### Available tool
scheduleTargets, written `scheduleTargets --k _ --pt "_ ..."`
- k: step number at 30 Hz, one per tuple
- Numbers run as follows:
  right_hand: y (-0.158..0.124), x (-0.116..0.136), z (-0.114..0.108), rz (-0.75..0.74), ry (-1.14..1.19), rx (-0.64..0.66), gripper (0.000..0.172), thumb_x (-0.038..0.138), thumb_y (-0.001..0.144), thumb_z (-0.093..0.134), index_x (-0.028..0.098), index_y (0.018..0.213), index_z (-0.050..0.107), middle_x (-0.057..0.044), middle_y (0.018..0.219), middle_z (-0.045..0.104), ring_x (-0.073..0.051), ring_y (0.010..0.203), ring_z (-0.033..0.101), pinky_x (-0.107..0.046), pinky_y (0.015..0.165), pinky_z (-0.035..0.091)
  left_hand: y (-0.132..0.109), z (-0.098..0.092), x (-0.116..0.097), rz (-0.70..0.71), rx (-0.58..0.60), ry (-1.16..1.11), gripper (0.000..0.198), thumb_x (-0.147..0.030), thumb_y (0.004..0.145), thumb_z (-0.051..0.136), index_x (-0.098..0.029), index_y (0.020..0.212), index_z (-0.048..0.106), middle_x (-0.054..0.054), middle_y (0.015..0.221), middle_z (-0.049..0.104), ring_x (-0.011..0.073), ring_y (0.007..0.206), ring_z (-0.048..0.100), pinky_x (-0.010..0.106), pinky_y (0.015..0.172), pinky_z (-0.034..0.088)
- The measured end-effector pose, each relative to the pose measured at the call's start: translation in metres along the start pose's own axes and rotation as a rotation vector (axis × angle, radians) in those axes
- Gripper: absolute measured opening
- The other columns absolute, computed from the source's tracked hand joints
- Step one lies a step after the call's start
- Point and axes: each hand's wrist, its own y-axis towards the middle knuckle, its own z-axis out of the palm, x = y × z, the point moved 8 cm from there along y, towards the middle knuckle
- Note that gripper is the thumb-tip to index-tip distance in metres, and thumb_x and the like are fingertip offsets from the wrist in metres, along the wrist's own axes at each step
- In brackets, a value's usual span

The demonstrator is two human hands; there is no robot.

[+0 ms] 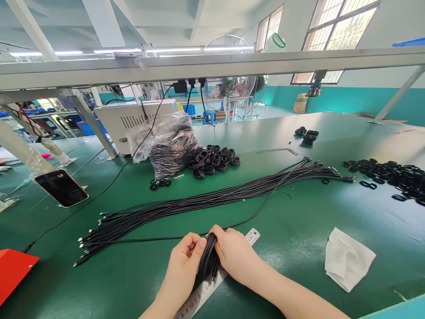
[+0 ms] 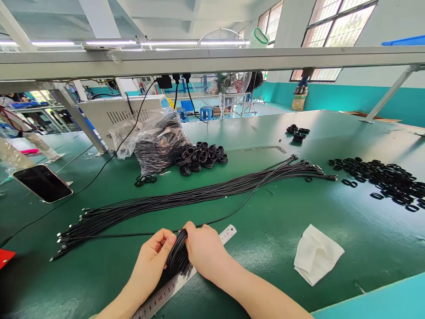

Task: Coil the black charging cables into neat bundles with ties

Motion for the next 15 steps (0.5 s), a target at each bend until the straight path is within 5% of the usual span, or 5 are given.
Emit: scheduleTargets --k 10,15 --pt "0.000 0.008 0.006 -0.061 -0.169 -0.011 0.011 0.009 0.086 0.046 0.017 0.091 0.051 -0.005 0.073 0.069 -0.022 0.066 0.061 -0.029 0.062 0.032 -0.003 0.008 -0.012 0.001 0.103 0.162 0.041 -0.057 0.079 0.059 -0.023 0.065 0.040 -0.006 0.062 0.038 0.0125 0.057 0.035 0.025 0.054 0.031" --pt "0.002 0.015 0.011 -0.084 -0.163 0.005 0.011 0.009 0.087 0.046 0.017 0.088 0.054 -0.003 0.063 0.067 -0.021 0.064 0.063 -0.029 0.069 0.035 -0.020 0.021 -0.020 -0.135 0.190 0.253 0.039 -0.059 0.091 0.031 -0.024 0.090 0.048 -0.003 0.067 0.054 0.0195 0.064 0.055 0.034 0.072 0.040"
